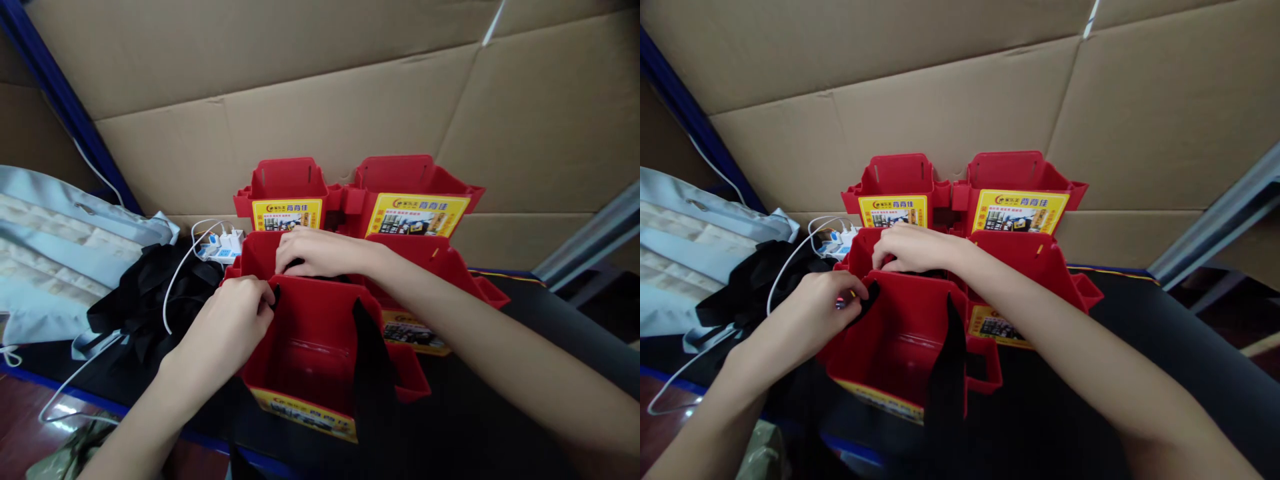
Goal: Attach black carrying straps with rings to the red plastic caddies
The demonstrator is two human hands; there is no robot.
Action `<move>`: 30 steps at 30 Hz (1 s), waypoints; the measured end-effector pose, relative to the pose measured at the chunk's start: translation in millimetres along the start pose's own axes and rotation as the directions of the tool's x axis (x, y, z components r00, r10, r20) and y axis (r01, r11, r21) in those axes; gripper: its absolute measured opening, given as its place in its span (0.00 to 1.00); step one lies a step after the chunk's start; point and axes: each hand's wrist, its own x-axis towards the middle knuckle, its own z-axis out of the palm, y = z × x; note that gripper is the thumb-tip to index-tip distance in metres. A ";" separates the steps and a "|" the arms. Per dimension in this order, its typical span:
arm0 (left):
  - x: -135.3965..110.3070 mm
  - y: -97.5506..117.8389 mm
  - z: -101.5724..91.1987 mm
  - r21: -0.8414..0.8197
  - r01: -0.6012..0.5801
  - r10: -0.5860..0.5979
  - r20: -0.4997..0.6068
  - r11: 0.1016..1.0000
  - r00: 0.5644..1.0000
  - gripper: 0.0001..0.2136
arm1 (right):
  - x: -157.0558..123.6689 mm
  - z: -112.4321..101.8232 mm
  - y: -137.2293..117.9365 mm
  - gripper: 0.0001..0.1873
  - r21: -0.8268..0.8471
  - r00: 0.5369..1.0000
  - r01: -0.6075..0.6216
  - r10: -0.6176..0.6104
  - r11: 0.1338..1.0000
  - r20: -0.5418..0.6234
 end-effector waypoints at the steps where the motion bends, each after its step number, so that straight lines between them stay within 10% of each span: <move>1: -2.6 0.1 1.5 0.028 -0.009 0.009 0.000 1.000 1.000 0.12 | 0.5 0.9 1.5 0.09 -0.014 1.000 -0.009 0.009 1.000 0.013; 16: -12.3 -26.4 6.7 -0.162 -0.092 0.103 0.059 0.982 0.993 0.19 | -7.8 9.3 -11.6 0.09 -0.542 0.986 -0.168 0.135 0.823 -0.100; 25: -11.6 -27.4 6.6 -0.145 -0.105 0.122 0.118 0.984 0.985 0.21 | -11.7 9.5 -2.0 0.15 -0.586 0.872 -0.483 0.421 0.650 -0.252; 30: -5.4 -15.2 1.1 -0.088 -0.141 0.150 0.113 0.986 0.982 0.19 | -11.4 1.5 4.8 0.16 -0.343 0.981 -0.195 0.183 0.919 -0.067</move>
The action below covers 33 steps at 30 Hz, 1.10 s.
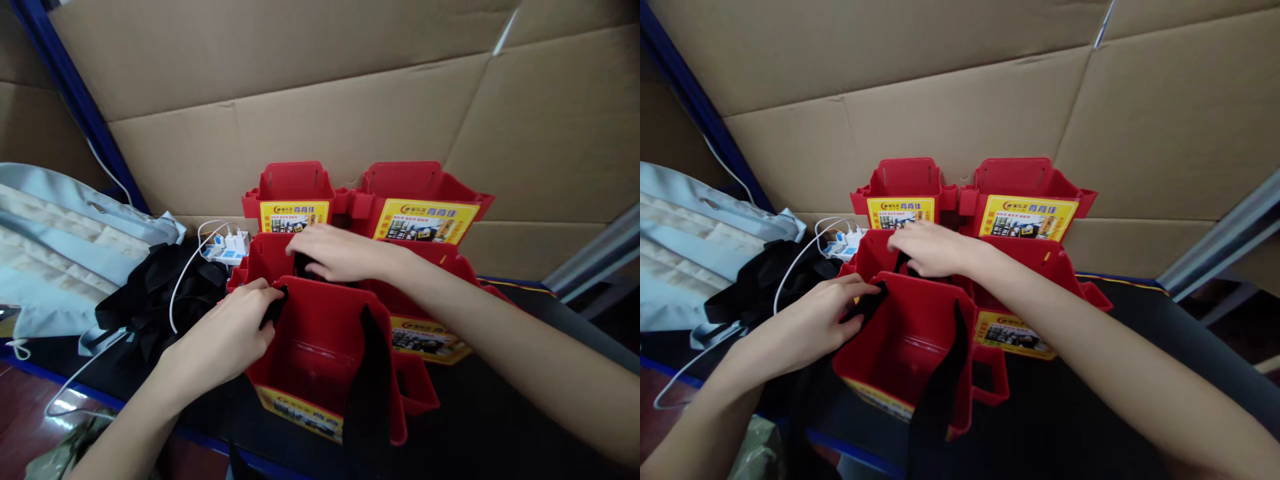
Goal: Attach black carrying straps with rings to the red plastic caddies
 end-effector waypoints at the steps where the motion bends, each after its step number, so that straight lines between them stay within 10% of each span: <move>1: 1.7 2.4 -0.5 0.021 -0.008 0.008 -0.004 1.000 1.000 0.18 | 1.8 -1.1 -0.8 0.16 0.094 0.994 0.107 -0.109 0.990 0.017; 7: 7.0 7.6 1.4 0.083 -0.053 0.052 0.007 0.995 0.999 0.18 | 10.5 -1.8 0.1 0.09 0.107 0.980 0.184 -0.190 0.977 0.055; 10: 6.8 6.0 3.3 0.067 -0.041 0.041 -0.006 0.997 0.999 0.19 | 1.9 -4.4 16.8 0.09 -0.124 0.998 -0.067 0.068 0.990 0.008; 15: 6.3 4.7 5.4 0.032 -0.005 0.007 -0.045 0.999 0.999 0.18 | -23.2 -8.2 42.3 0.08 -0.352 0.897 -0.429 0.438 0.832 -0.058; 19: 7.4 3.9 7.2 0.029 0.019 -0.018 -0.039 0.999 0.999 0.16 | -23.5 -4.6 22.1 0.18 -0.038 0.988 -0.145 0.142 0.989 -0.061; 24: 7.1 4.0 8.3 0.005 0.015 -0.015 -0.069 1.000 0.998 0.14 | -2.0 1.0 -6.7 0.11 0.217 0.982 0.186 -0.184 0.958 -0.030; 29: 4.8 -2.7 12.5 -0.069 0.048 -0.059 -0.171 0.996 0.983 0.15 | -6.6 -3.2 18.6 0.11 -0.005 0.981 -0.174 0.173 0.985 -0.083; 33: 6.9 -14.5 23.3 -0.125 0.029 -0.049 -0.159 0.992 0.986 0.16 | -27.4 -8.4 41.7 0.13 -0.138 0.839 -0.539 0.513 0.831 -0.181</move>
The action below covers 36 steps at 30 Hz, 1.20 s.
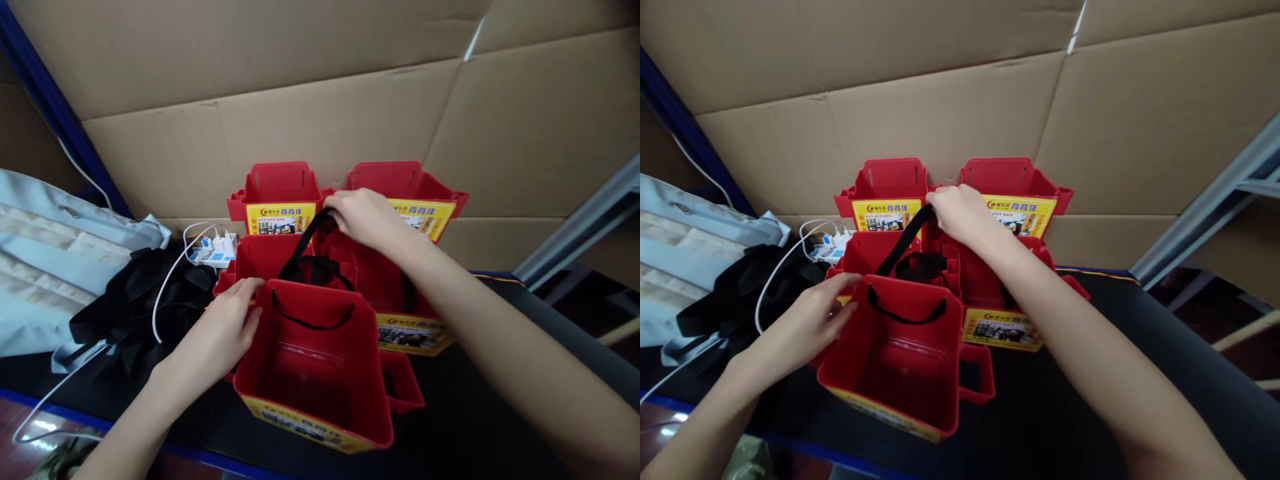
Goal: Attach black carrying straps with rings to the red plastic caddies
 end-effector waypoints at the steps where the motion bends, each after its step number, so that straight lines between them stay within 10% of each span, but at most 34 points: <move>1: 0.3 -2.5 1.9 -0.017 0.004 -0.003 0.005 1.000 1.000 0.17 | -2.5 -0.8 3.9 0.13 -0.026 0.998 -0.064 0.064 0.998 -0.013; 11: 19.0 0.1 -26.0 0.138 -0.049 0.050 -0.001 0.989 0.999 0.18 | -10.8 -27.8 -14.5 0.13 0.169 0.997 0.018 -0.006 0.985 -0.071; 26: 13.1 -0.1 -23.5 -0.040 -0.182 0.187 0.169 0.982 0.968 0.11 | -17.8 -18.2 23.6 0.13 0.084 0.887 -0.403 0.412 0.911 -0.210; 31: 38.8 17.0 -28.3 -0.104 -0.197 0.179 -0.158 0.975 0.971 0.14 | -18.1 -22.8 9.6 0.11 0.230 0.960 -0.175 0.218 0.957 -0.174; 36: 98.9 49.9 -19.2 -0.098 -0.302 0.237 -0.415 0.948 0.879 0.26 | -22.4 -42.1 -13.0 0.11 0.419 0.965 0.026 0.086 0.908 -0.246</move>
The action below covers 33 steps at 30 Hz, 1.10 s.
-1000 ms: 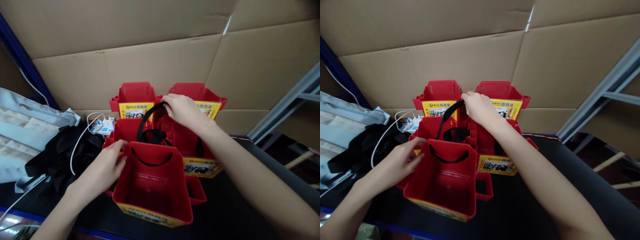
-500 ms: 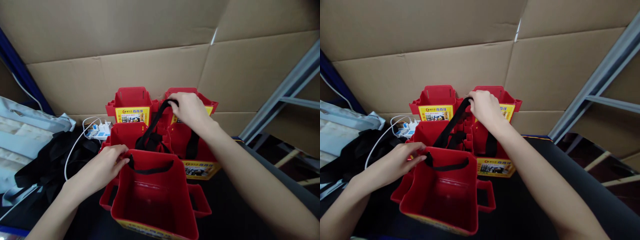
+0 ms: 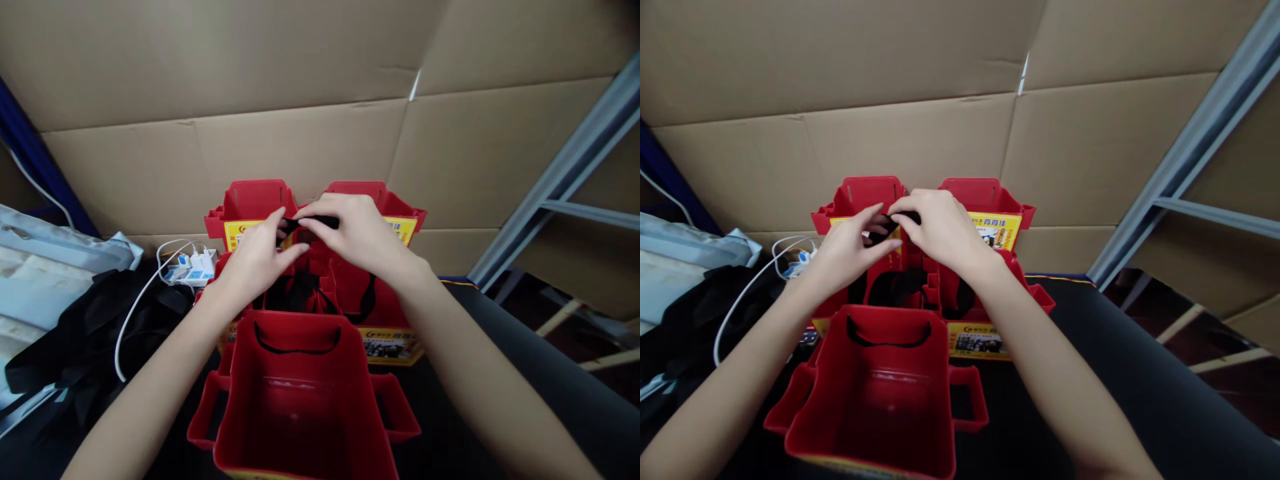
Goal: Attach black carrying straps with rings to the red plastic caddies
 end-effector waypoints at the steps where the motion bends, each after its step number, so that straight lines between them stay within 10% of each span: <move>1: 9.0 0.1 5.1 0.037 -0.033 0.035 -0.058 0.999 0.998 0.25 | -1.5 -1.5 -3.7 0.11 0.045 1.000 0.012 -0.012 0.999 -0.006; 6: 26.3 -8.9 -3.4 0.109 -0.277 0.281 -0.015 0.955 0.960 0.05 | -18.2 -4.9 -3.9 0.12 0.222 0.999 -0.003 -0.006 0.975 0.040; 15: -8.1 -75.1 -50.7 0.424 0.071 -0.140 0.133 0.903 0.981 0.07 | -54.4 -33.8 57.2 0.10 -0.043 0.959 -0.233 0.237 0.971 0.158; 21: -14.8 -21.6 -19.6 0.124 -0.191 0.149 0.285 0.974 0.947 0.30 | -47.4 -1.5 5.7 0.12 0.028 0.953 -0.167 0.154 0.985 0.261; 26: -3.1 -6.9 2.0 -0.150 -0.062 0.127 0.481 0.987 0.868 0.11 | -40.9 14.1 -5.3 0.11 0.099 0.955 -0.190 0.161 0.977 0.249; 33: 5.7 -55.4 -29.5 0.101 0.204 -0.219 0.168 0.974 0.961 0.11 | -46.9 21.4 31.2 0.17 -0.132 0.899 -0.087 0.135 0.987 0.416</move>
